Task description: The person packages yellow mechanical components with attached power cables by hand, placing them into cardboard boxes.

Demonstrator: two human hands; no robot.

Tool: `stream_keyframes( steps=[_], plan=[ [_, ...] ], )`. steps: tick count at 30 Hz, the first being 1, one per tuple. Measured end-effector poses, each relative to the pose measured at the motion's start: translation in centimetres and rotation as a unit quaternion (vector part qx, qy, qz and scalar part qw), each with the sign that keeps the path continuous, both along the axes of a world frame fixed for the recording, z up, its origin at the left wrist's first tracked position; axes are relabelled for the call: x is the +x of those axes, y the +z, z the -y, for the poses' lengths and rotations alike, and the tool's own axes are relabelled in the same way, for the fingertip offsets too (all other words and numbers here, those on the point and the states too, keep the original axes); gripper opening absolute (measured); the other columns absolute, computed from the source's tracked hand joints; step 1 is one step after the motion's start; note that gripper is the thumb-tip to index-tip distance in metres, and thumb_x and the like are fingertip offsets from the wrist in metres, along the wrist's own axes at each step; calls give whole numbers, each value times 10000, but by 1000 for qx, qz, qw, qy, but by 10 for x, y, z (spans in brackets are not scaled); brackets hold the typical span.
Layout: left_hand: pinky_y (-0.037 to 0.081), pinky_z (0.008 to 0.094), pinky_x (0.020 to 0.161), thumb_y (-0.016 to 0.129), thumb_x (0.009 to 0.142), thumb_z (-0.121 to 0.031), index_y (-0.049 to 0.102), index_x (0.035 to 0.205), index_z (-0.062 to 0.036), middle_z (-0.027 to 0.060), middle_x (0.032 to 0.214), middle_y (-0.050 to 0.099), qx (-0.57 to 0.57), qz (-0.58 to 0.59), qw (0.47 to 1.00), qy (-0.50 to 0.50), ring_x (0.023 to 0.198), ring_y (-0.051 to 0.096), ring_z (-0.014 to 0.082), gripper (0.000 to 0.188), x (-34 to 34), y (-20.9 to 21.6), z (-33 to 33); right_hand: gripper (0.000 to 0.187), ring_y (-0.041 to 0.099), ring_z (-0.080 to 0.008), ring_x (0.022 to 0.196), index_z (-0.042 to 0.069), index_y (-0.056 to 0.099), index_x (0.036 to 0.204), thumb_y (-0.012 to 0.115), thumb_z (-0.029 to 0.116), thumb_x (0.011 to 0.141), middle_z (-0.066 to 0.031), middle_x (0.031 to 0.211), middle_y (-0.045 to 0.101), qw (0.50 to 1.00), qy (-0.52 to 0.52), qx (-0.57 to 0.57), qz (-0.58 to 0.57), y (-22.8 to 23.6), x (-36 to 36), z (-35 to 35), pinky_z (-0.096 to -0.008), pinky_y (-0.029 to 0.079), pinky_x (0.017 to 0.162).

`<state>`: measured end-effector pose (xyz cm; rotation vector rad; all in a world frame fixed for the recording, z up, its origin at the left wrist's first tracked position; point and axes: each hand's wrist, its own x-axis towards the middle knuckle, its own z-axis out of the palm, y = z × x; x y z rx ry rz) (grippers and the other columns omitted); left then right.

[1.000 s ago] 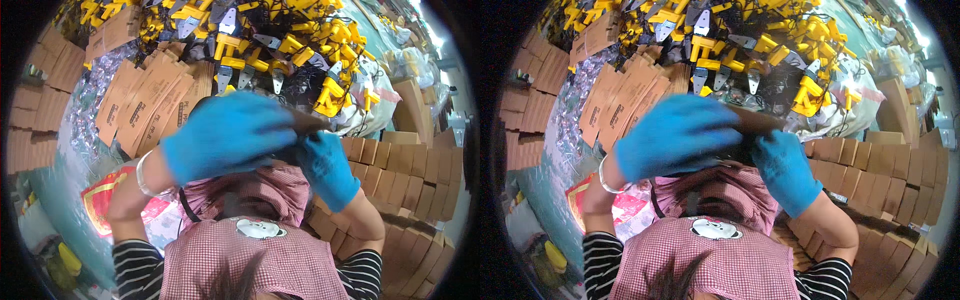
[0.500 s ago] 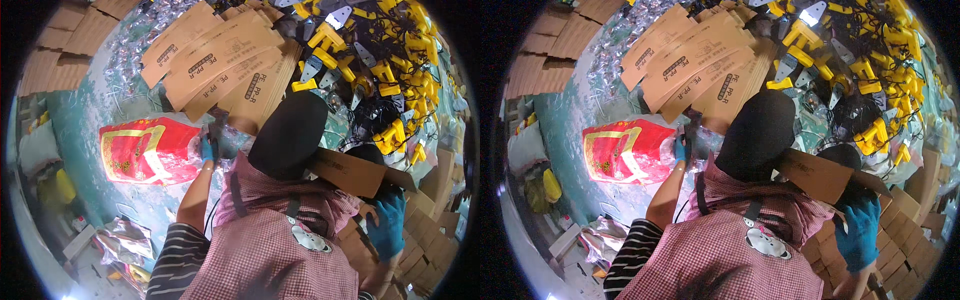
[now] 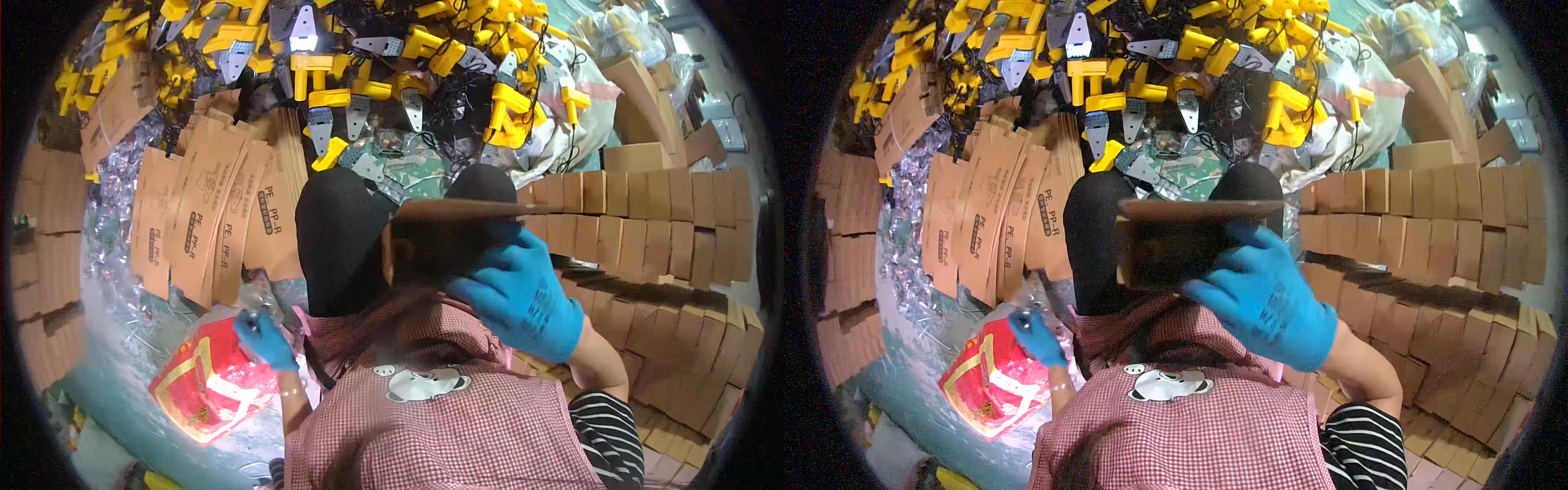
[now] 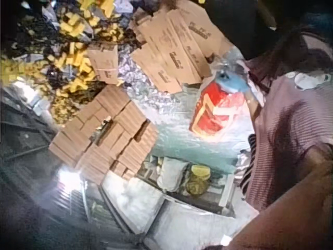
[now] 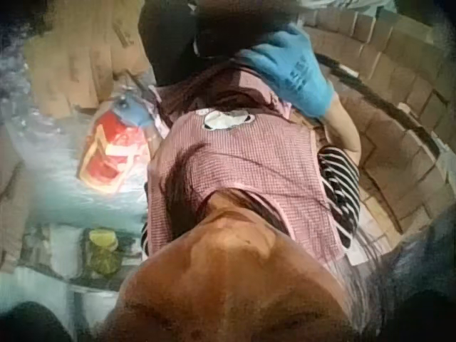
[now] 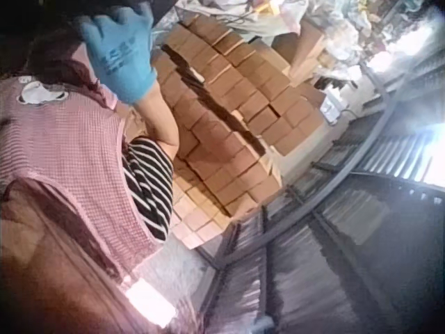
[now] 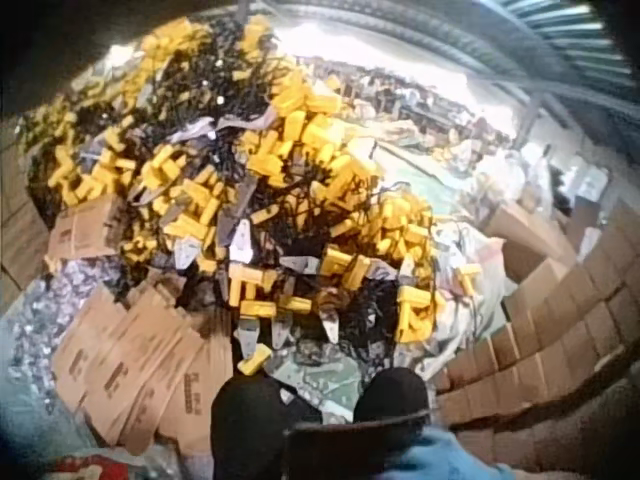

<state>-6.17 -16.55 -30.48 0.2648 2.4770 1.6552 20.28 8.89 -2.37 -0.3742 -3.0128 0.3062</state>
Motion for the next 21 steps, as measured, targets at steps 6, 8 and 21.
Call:
stream_keyframes(
  steps=[6, 8, 21],
  plan=[
    [498, 450, 847, 730, 742, -72, 673, 863, -24, 150, 1081, 635, 169, -381, 887, -199, 953, 601, 276, 143, 46, 203, -66, 456, 634, -202, 918, 71, 689, 1157, 644, 130, 707, -23, 947, 656, 995, 3, 50, -86, -21, 29, 20, -492, 480, 1021],
    [522, 447, 856, 796, 671, -103, 714, 944, -39, 162, 1123, 667, 174, -317, 829, -426, 1007, 634, 273, 292, 58, 246, -96, 477, 645, -212, 961, 65, 688, 1176, 652, 128, 704, -41, 1017, 674, 992, -15, 48, -113, -22, 35, 21, -486, 487, 1013],
    [403, 341, 1117, 667, 878, 20, 439, 1474, -33, 92, 1452, 485, 248, 133, 883, -376, 1321, 475, 213, 640, 129, 207, -178, 572, 493, -211, 1310, 16, 447, 1458, 554, 44, 897, -106, 1431, 507, 562, -324, -618, -443, -63, 14, 1, -317, 347, 1126]
  ],
)
